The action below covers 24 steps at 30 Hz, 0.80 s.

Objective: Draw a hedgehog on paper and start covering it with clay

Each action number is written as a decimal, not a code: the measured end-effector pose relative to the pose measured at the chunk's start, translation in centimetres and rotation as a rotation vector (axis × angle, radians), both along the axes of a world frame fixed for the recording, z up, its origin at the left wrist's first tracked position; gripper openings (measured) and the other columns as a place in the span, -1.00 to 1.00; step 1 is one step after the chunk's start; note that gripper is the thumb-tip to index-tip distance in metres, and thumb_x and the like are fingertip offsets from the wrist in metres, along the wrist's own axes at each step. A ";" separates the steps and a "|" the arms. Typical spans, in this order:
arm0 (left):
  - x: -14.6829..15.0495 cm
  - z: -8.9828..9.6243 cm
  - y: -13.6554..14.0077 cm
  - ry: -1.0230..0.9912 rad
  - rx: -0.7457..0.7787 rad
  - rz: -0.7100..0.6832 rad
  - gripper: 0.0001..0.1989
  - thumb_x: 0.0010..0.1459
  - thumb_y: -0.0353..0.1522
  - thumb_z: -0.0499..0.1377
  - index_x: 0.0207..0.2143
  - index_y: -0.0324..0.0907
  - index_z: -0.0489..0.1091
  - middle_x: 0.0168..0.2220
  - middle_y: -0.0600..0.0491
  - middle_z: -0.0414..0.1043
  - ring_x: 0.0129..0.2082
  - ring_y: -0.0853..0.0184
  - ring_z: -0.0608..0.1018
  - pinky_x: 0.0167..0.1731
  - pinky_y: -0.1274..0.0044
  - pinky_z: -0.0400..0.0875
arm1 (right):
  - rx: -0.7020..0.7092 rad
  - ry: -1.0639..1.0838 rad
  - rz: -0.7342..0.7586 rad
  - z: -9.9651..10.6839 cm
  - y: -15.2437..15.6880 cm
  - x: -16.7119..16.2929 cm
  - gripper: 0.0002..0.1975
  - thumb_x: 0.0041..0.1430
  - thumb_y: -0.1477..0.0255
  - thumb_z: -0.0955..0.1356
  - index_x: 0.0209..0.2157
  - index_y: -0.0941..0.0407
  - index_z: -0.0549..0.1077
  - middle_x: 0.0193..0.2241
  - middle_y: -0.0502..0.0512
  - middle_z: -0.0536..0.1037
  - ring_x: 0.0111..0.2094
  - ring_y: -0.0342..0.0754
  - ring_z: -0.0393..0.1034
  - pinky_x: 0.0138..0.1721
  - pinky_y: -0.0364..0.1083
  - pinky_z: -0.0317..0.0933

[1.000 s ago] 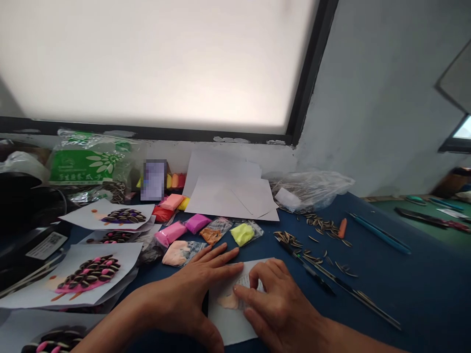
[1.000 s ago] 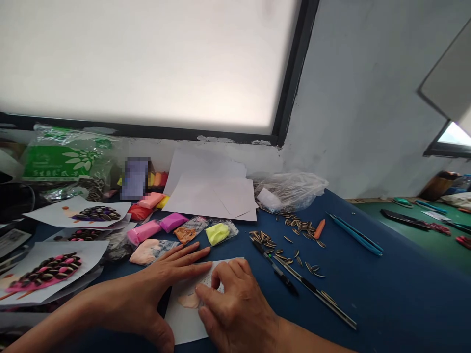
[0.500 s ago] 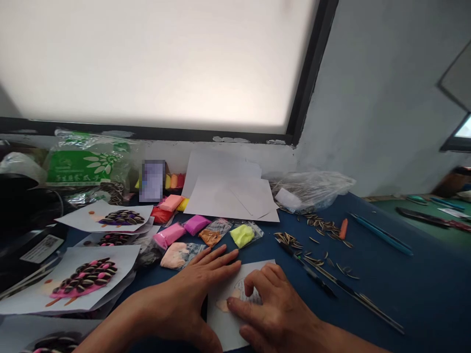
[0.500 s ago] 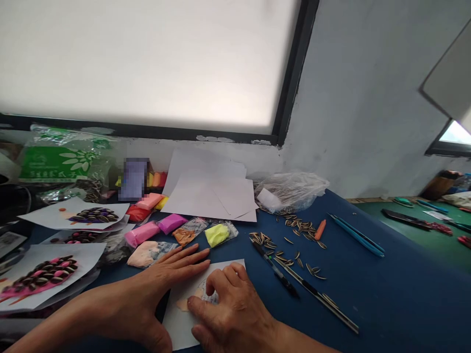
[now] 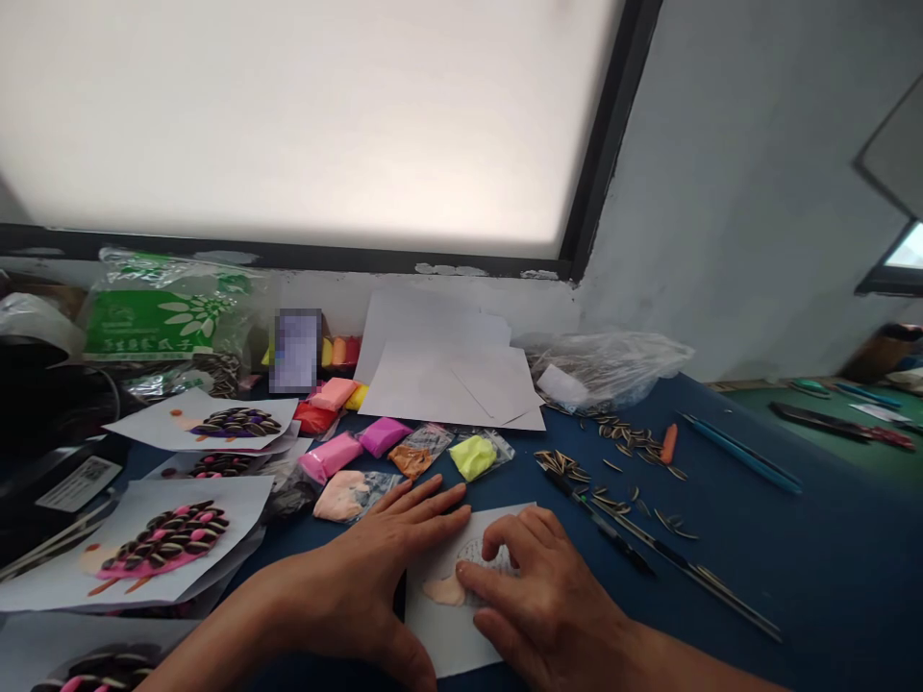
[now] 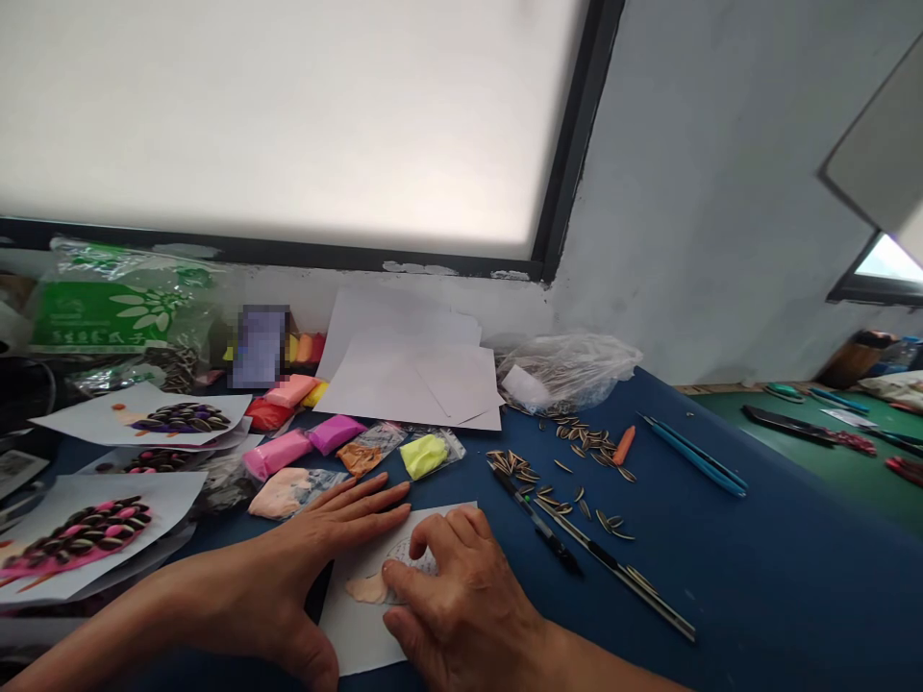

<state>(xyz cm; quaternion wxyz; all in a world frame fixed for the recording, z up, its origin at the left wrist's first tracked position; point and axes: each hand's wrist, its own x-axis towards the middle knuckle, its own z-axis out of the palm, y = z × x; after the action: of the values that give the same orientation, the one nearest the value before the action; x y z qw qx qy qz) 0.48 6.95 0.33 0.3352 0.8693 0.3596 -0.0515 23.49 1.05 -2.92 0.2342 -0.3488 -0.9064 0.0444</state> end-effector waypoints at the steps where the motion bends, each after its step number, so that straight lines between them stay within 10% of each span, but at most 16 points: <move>1: 0.0 0.0 0.0 -0.001 0.000 0.000 0.16 -0.17 0.05 0.43 0.38 0.00 -0.07 0.43 0.02 -0.33 0.40 -0.08 -0.29 0.28 0.01 -0.31 | 0.003 0.013 0.007 0.1 -0.1 0.1 -0.72 0.39 0.37 0.20 -0.07 0.13 0.49 -0.20 0.19 0.41 -0.21 0.08 0.25 -0.11 0.09 0.10; 10: -0.1 -0.2 0.0 -0.012 -0.008 0.000 0.16 -0.17 0.01 0.44 0.38 0.00 -0.07 0.43 0.02 -0.32 0.39 -0.08 -0.27 0.29 0.01 -0.30 | 0.196 0.061 0.005 -1.5 0.4 -0.2 -0.50 0.47 0.20 0.05 -0.17 0.08 0.53 -0.29 0.14 0.42 -0.31 0.04 0.22 -0.14 0.07 0.08; 24: 0.0 -0.1 0.0 -0.002 0.001 0.005 0.16 -0.16 0.05 0.43 0.39 0.01 -0.08 0.44 0.06 -0.35 0.40 -0.05 -0.31 0.29 0.03 -0.33 | -0.054 -0.035 -0.021 0.2 -0.1 0.0 -0.63 0.37 0.26 0.25 0.05 0.17 0.46 -0.04 0.31 0.42 -0.06 0.19 0.28 0.00 0.19 0.13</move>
<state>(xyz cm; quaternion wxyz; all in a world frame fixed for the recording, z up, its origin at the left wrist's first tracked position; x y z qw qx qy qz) 0.44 7.00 0.27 0.3351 0.8686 0.3615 -0.0496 23.51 0.95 -2.73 0.2091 -0.3654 -0.9050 0.0605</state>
